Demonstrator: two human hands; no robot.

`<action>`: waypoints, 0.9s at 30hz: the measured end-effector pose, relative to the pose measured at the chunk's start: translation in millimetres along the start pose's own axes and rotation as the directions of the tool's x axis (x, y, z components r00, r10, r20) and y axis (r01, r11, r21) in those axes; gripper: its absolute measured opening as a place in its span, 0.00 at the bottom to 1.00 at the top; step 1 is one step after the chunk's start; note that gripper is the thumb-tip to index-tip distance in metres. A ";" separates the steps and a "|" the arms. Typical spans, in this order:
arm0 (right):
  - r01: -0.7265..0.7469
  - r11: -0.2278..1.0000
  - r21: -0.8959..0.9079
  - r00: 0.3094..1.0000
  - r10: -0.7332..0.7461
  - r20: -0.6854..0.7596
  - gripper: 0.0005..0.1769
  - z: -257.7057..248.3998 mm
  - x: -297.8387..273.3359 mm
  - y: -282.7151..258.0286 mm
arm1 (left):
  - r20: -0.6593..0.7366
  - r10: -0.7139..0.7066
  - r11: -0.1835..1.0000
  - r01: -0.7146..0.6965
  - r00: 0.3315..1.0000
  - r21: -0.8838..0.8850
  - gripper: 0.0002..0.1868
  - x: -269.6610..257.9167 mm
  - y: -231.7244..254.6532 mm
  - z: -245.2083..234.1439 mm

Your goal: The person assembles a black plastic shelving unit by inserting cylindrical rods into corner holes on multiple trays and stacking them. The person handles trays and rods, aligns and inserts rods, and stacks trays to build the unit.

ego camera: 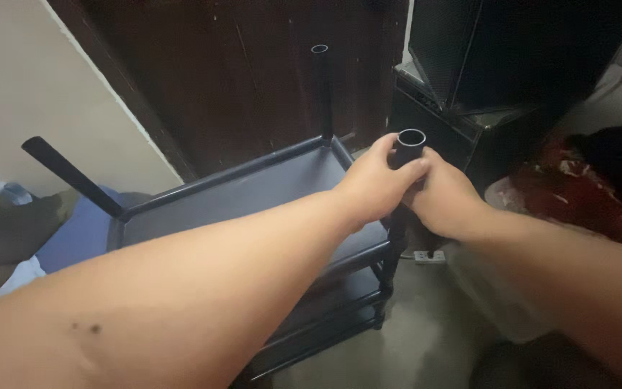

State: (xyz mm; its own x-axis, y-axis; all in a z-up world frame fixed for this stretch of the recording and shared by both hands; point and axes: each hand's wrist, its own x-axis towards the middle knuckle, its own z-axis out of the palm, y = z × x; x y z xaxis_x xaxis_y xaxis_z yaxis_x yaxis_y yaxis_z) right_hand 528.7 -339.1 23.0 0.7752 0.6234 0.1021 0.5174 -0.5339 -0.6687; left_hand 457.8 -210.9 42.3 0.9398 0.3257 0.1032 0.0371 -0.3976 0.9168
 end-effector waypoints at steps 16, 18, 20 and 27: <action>-0.256 0.963 -0.084 0.901 0.269 0.341 0.37 -54.1 80.2 -76.8 | 0.064 0.015 0.900 -0.042 0.998 0.434 0.42 18.8 -2.5 8.7; -0.222 0.962 -0.161 0.906 0.264 0.330 0.38 -41.2 79.3 -78.6 | 0.046 0.004 0.903 -0.023 0.999 0.429 0.40 15.7 -4.3 9.6; -0.242 0.949 -0.201 0.901 0.296 0.316 0.37 -33.3 79.6 -79.2 | 0.027 0.004 0.904 -0.016 1.000 0.427 0.40 14.1 -5.2 10.0; -0.350 0.929 -0.116 0.871 0.369 0.325 0.29 -26.6 83.7 -82.6 | 0.082 -0.054 0.918 0.017 0.995 0.396 0.40 12.3 4.1 0.5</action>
State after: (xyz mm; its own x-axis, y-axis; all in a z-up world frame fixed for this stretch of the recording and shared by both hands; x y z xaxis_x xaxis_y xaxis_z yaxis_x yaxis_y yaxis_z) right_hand 560.5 -258.0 106.3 0.7483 0.5316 -0.3969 0.2513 -0.7808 -0.5720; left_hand 469.6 -208.9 47.1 0.9612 0.2752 0.0212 0.1850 -0.6993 0.6904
